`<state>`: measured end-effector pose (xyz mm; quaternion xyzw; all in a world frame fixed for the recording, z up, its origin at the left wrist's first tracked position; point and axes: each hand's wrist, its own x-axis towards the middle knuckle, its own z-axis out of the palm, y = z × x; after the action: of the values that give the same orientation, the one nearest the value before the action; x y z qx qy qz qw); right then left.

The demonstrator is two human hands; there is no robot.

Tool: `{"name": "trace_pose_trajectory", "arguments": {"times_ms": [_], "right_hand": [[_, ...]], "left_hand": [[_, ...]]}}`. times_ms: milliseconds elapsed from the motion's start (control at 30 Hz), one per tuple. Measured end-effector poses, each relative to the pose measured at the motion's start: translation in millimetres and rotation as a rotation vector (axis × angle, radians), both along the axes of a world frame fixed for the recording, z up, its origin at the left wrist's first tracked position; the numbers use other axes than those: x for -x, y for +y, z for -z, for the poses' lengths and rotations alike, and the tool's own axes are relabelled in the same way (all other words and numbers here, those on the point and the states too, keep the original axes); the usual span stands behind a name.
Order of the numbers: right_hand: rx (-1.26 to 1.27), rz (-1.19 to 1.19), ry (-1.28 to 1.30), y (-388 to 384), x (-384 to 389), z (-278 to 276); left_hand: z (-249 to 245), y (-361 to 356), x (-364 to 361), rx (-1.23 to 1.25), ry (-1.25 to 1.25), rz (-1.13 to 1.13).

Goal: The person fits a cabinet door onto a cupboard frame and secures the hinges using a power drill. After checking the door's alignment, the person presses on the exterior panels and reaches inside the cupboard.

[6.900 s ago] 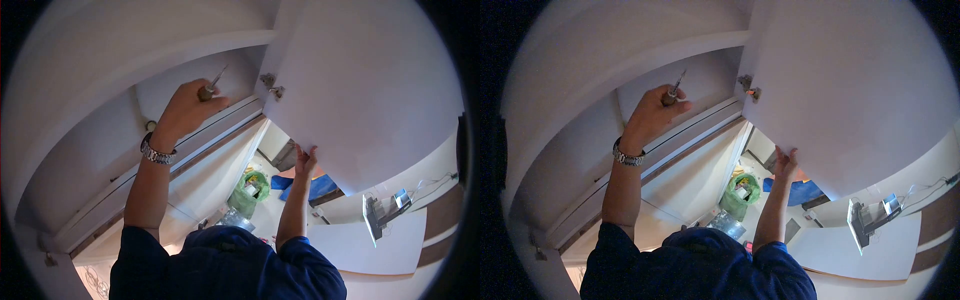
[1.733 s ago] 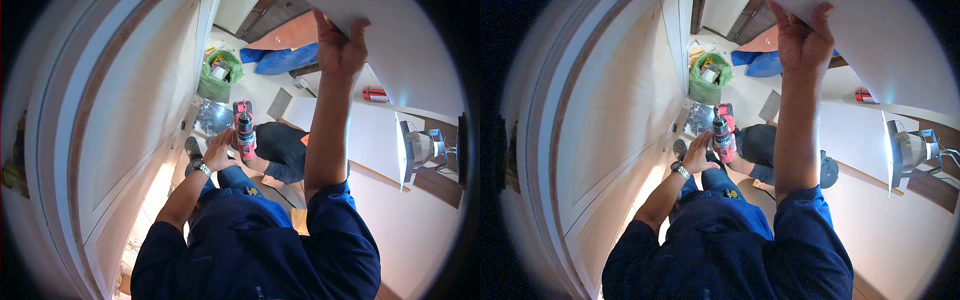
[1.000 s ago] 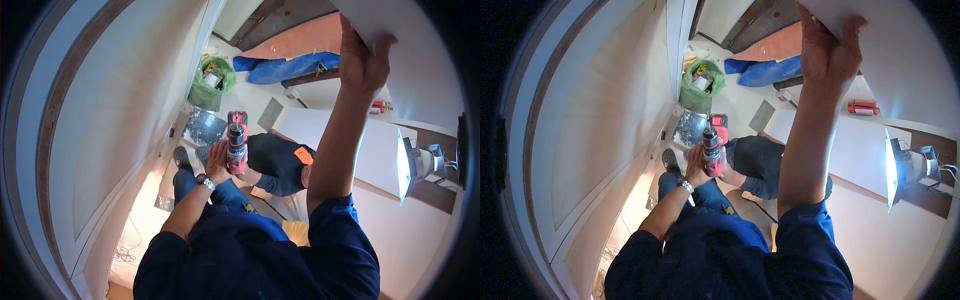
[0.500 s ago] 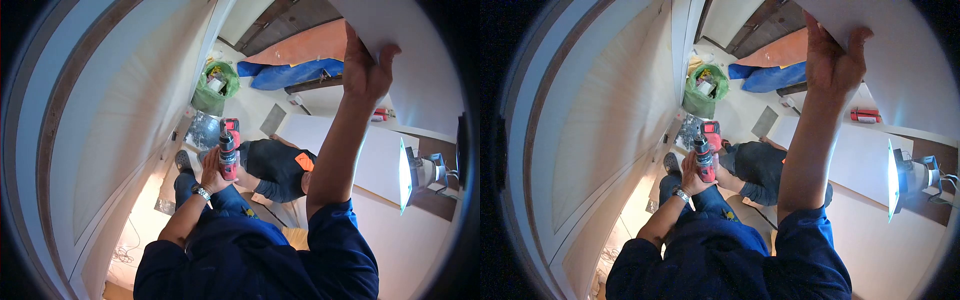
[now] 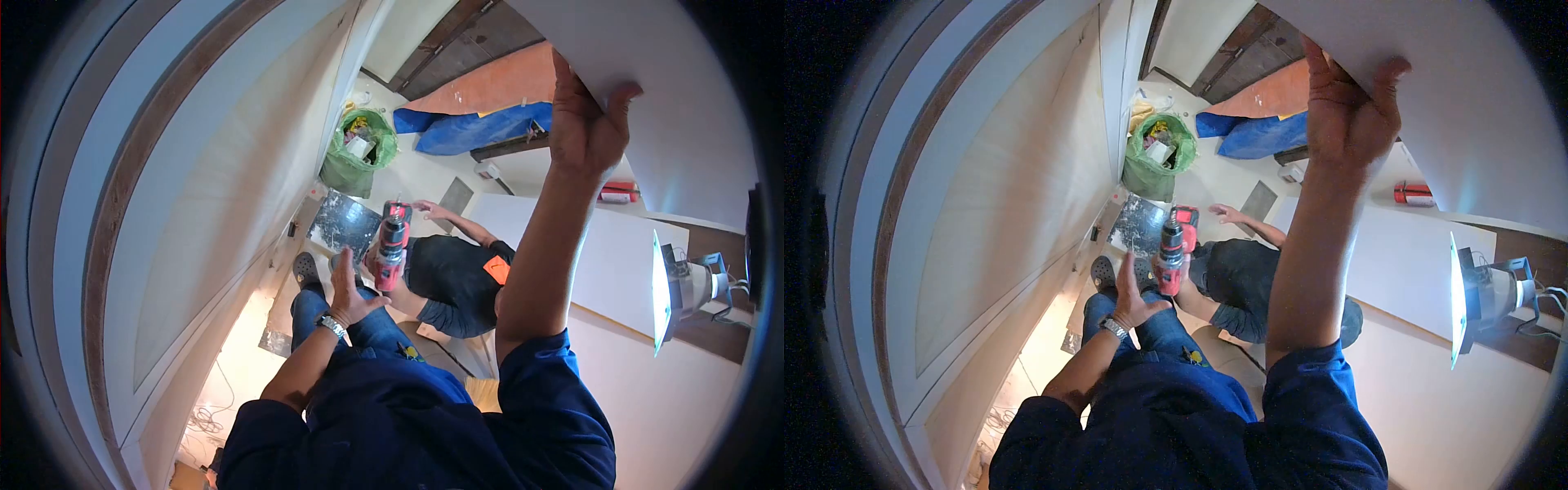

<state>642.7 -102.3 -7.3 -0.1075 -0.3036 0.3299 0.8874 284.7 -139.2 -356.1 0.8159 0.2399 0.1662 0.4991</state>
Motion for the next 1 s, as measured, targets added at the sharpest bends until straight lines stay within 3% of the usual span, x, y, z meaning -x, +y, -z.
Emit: {"name": "trace_pose_trajectory", "arguments": {"times_ms": [67,167,367,433,567,667,800,867,933,1000], "right_hand": [[-0.004,0.003,0.002,6,8,1],[0.127,0.405,-0.066,16,24,0],[0.134,0.378,0.004,34,39,4],[0.132,0.370,-0.035,42,44,7],[0.115,0.436,-0.024,49,46,9],[0.144,0.354,-0.110,36,31,13],[0.150,0.446,-0.029,38,37,13],[0.168,0.523,-0.078,42,37,13],[0.161,0.365,-0.014,28,25,12],[0.148,0.290,0.022,19,19,12]], "left_hand": [[6,16,14,0.045,-0.022,-0.048],[15,37,45,-0.014,0.075,-0.095],[21,77,86,-0.022,0.280,-0.027],[18,81,88,-0.045,0.248,0.036],[4,65,68,-0.057,0.254,0.195],[-12,54,44,-0.068,0.287,0.347],[27,20,13,-0.148,0.174,0.341],[44,7,-11,-0.149,-0.012,0.253],[65,-5,-37,-0.197,-0.121,0.180],[66,-7,-54,0.028,-0.234,0.132]]}}
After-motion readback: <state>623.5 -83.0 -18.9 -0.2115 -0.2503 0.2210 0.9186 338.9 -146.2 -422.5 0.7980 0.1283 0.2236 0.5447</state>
